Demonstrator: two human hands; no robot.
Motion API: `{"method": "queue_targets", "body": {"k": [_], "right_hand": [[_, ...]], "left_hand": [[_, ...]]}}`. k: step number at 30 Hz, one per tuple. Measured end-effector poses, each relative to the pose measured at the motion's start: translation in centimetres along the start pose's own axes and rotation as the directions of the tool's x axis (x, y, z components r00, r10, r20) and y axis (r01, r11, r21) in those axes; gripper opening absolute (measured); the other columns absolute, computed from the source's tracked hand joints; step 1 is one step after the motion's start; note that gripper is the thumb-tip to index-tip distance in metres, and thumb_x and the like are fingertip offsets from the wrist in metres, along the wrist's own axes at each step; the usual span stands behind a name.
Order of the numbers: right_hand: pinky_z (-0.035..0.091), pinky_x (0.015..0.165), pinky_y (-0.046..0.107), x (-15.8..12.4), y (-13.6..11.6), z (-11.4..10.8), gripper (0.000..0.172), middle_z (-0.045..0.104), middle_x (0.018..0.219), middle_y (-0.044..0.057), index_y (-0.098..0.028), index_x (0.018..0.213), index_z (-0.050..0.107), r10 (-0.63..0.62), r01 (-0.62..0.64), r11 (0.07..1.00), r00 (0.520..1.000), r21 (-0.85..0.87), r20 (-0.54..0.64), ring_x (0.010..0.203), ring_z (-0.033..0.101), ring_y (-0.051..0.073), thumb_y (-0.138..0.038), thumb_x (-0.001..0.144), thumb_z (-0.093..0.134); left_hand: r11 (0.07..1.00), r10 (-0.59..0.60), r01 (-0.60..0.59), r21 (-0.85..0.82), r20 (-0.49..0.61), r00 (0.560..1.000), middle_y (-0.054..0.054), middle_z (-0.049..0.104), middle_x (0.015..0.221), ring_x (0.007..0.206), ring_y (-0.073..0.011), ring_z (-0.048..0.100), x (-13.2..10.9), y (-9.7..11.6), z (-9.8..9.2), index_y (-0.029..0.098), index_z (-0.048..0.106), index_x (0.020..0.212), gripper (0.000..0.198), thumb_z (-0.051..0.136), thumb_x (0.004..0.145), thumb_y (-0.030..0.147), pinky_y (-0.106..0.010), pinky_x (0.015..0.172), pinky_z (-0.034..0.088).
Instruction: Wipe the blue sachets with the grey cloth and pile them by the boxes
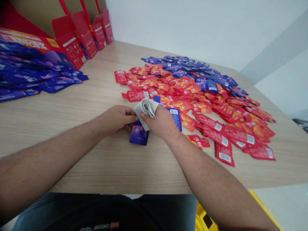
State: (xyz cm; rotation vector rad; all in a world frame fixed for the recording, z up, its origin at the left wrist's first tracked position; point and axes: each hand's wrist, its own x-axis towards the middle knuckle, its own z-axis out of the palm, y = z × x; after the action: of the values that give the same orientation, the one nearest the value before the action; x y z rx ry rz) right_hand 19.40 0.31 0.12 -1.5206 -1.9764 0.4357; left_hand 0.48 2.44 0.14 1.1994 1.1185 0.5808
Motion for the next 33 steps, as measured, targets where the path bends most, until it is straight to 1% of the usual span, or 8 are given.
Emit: {"method": "queue_targets", "body": {"k": [5,10,13,15,18,23,28,33], "right_hand": [[0.055,0.09,0.043,0.1,-0.2,-0.3,0.037,0.078,0.111,0.009,-0.021,0.119,0.071,0.009,-0.008,1.0,1.0,0.028,-0.003,0.102,0.072,0.029,-0.04,0.089,0.063],[0.056,0.087,0.043,-0.2,-0.7,-0.7,0.033,0.078,0.107,0.009,-0.022,0.115,0.072,0.003,-0.003,0.999,1.0,0.033,-0.011,0.098,0.072,0.029,-0.041,0.089,0.063],[0.056,0.082,0.038,-0.5,-1.2,-1.1,0.032,0.079,0.103,0.006,-0.024,0.117,0.071,-0.091,0.088,0.995,0.993,0.049,0.073,0.092,0.072,0.025,-0.038,0.09,0.063],[0.056,0.082,0.038,-0.6,-1.4,-1.3,0.03,0.079,0.103,0.006,-0.024,0.115,0.071,-0.125,0.123,0.992,0.991,0.04,0.055,0.092,0.072,0.025,-0.038,0.09,0.063],[0.056,0.084,0.039,-0.5,-1.4,-1.6,0.029,0.078,0.104,0.008,-0.022,0.114,0.071,-0.078,0.081,0.996,0.994,0.036,-0.074,0.095,0.072,0.027,-0.039,0.092,0.062],[0.055,0.081,0.035,-0.7,-1.5,-1.6,0.023,0.078,0.1,0.005,-0.024,0.107,0.072,-0.178,0.177,0.984,0.984,0.028,0.009,0.092,0.071,0.024,-0.038,0.09,0.065],[0.055,0.075,0.033,-0.8,-1.5,-1.3,0.02,0.077,0.092,0.003,-0.025,0.107,0.069,-0.12,0.124,0.986,0.992,0.111,-0.044,0.082,0.071,0.021,-0.038,0.093,0.062],[0.055,0.081,0.034,-0.9,-1.7,-1.0,0.016,0.076,0.097,0.005,-0.024,0.098,0.069,-0.219,0.222,0.974,0.974,0.053,-0.067,0.091,0.07,0.023,-0.038,0.091,0.064]], "left_hand": [[0.999,0.0,0.003,0.043,-0.049,0.999,0.0,0.062,0.056,0.046,-0.0119,0.059,-0.2,0.1,0.2,0.017,0.06,0.069,0.02,0.062,0.087,0.01,-0.024,0.048,0.051],[0.982,0.046,-0.072,-0.173,-0.149,0.988,0.0,0.062,0.062,0.049,-0.0116,0.058,-0.3,-0.1,0.7,0.017,0.061,0.075,0.012,0.065,0.084,0.01,-0.024,0.047,0.049],[0.94,0.046,-0.08,-0.331,-0.108,0.993,-0.001,0.065,0.068,0.055,-0.0131,0.062,-0.6,-0.1,0.8,0.017,0.06,0.079,0.014,0.073,0.078,0.011,-0.026,0.053,0.054],[0.921,0.072,-0.087,-0.379,-0.052,0.996,-0.001,0.065,0.069,0.057,-0.0136,0.062,-0.9,0.0,0.8,0.017,0.059,0.08,0.017,0.075,0.076,0.012,-0.028,0.055,0.056],[0.918,0.106,-0.109,-0.38,-0.031,0.994,0.0,0.062,0.068,0.056,-0.0131,0.06,-1.1,0.1,0.9,0.017,0.058,0.079,0.013,0.071,0.081,0.016,-0.029,0.054,0.056],[0.931,0.14,-0.154,-0.331,-0.068,0.988,-0.001,0.064,0.075,0.064,-0.0132,0.062,-1.2,0.1,1.1,0.016,0.06,0.08,0.015,0.074,0.077,0.021,-0.027,0.059,0.056],[0.92,0.209,-0.236,-0.312,-0.118,0.971,0.001,0.061,0.073,0.065,-0.0123,0.059,-1.6,0.3,1.1,0.018,0.056,0.077,0.013,0.067,0.084,0.023,-0.026,0.06,0.055],[0.904,0.248,-0.272,-0.33,-0.115,0.962,0.002,0.061,0.071,0.065,-0.0121,0.059,-1.8,0.4,1.1,0.018,0.053,0.074,0.018,0.07,0.079,0.02,-0.024,0.06,0.054]]}}
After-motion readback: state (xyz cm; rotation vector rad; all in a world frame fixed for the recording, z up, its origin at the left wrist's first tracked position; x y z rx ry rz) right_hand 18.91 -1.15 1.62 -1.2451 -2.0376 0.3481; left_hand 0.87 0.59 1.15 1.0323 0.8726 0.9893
